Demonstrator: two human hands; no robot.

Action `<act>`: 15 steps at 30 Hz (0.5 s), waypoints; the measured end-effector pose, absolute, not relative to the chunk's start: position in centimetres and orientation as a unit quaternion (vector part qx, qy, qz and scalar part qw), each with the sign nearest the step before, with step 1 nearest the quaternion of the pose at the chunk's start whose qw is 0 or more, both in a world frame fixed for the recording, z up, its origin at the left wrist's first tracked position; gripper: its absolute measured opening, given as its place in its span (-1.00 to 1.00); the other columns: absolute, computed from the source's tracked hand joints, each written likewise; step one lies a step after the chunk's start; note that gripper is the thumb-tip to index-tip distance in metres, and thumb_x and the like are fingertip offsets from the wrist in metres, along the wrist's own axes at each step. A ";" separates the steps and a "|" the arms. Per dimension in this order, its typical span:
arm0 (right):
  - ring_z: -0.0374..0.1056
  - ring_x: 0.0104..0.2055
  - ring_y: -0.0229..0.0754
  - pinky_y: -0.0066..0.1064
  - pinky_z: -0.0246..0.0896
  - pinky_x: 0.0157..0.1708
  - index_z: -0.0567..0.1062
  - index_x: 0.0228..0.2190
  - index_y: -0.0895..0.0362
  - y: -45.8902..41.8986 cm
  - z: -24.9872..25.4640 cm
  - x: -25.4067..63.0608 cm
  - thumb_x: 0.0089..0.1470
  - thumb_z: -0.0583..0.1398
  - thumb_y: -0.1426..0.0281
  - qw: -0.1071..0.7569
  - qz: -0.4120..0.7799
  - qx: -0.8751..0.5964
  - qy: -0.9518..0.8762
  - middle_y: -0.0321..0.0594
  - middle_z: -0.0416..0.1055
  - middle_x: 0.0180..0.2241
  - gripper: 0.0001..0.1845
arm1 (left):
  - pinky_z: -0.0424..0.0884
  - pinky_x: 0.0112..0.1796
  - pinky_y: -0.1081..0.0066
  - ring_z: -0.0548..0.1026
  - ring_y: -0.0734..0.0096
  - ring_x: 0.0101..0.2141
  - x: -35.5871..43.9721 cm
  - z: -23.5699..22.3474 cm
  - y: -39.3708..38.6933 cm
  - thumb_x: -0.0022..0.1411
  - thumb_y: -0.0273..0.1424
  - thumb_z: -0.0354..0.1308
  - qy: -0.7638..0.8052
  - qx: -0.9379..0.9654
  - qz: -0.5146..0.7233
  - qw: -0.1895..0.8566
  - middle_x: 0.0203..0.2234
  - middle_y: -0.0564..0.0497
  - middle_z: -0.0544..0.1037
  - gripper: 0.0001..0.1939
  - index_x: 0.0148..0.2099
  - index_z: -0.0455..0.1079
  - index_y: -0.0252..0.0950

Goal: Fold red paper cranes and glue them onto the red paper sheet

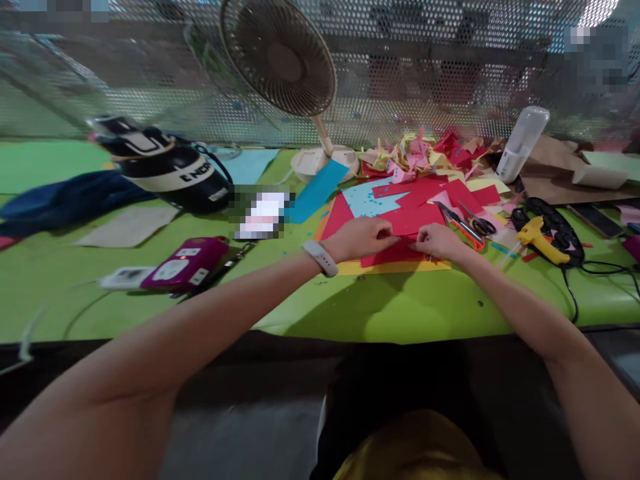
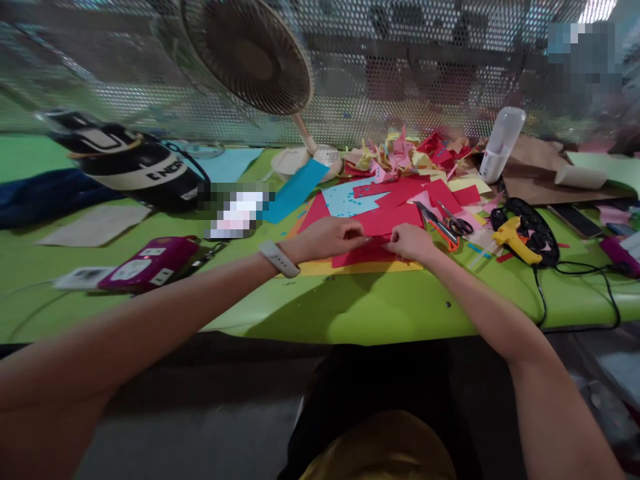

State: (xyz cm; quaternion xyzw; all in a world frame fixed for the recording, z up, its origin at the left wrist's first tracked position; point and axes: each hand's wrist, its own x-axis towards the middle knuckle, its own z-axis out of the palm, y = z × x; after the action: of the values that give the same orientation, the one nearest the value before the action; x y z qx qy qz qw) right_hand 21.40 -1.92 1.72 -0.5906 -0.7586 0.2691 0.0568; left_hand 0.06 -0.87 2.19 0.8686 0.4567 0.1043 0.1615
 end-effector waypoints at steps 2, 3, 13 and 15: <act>0.42 -0.57 -0.32 -0.52 0.20 -0.48 0.51 -0.44 0.15 -1.8 1.6 21.4 0.18 0.23 0.31 0.058 0.271 -0.584 -0.762 -0.28 0.53 -0.57 -0.79 | 0.29 -0.43 0.40 0.46 0.34 -0.53 0.8 2.2 -0.2 0.23 -0.12 0.17 0.500 0.809 0.070 0.301 -0.64 -0.02 0.49 -0.60 -0.54 0.39 -0.27; 0.41 -0.58 -0.33 -0.52 0.20 -0.48 0.51 -0.46 0.15 -1.8 1.5 21.5 0.18 0.22 0.32 0.059 0.275 -0.581 -0.764 -0.28 0.52 -0.58 -0.79 | 0.28 -0.47 0.41 0.44 0.36 -0.57 1.1 2.1 0.0 0.18 -0.10 0.22 0.502 0.778 0.055 0.373 -0.69 -0.01 0.47 -0.58 -0.59 0.35 -0.26; 0.36 -0.63 -0.36 -0.52 0.17 -0.52 0.45 -0.51 0.15 -2.1 1.8 21.4 0.19 0.23 0.32 0.067 0.283 -0.581 -0.760 -0.33 0.46 -0.63 -0.74 | 0.35 -0.49 0.43 0.43 0.41 -0.63 1.2 1.3 1.2 -0.03 -0.12 0.41 0.464 0.700 0.037 0.542 -0.71 -0.01 0.49 -0.62 -0.62 0.42 -0.25; 0.36 -0.63 -0.35 -0.52 0.17 -0.53 0.44 -0.51 0.15 -2.1 1.8 21.4 0.19 0.23 0.32 0.064 0.283 -0.580 -0.761 -0.33 0.46 -0.63 -0.74 | 0.38 -0.46 0.40 0.45 0.38 -0.60 1.4 1.4 1.2 -0.03 -0.16 0.42 0.478 0.691 0.033 0.541 -0.69 -0.03 0.51 -0.64 -0.63 0.42 -0.25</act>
State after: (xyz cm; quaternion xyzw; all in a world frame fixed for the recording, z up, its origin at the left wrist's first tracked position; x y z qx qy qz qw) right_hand 21.39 -2.06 1.81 -0.5798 -0.7614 0.2828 0.0645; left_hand 1.41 1.21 1.38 0.6908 0.4781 0.0333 0.5415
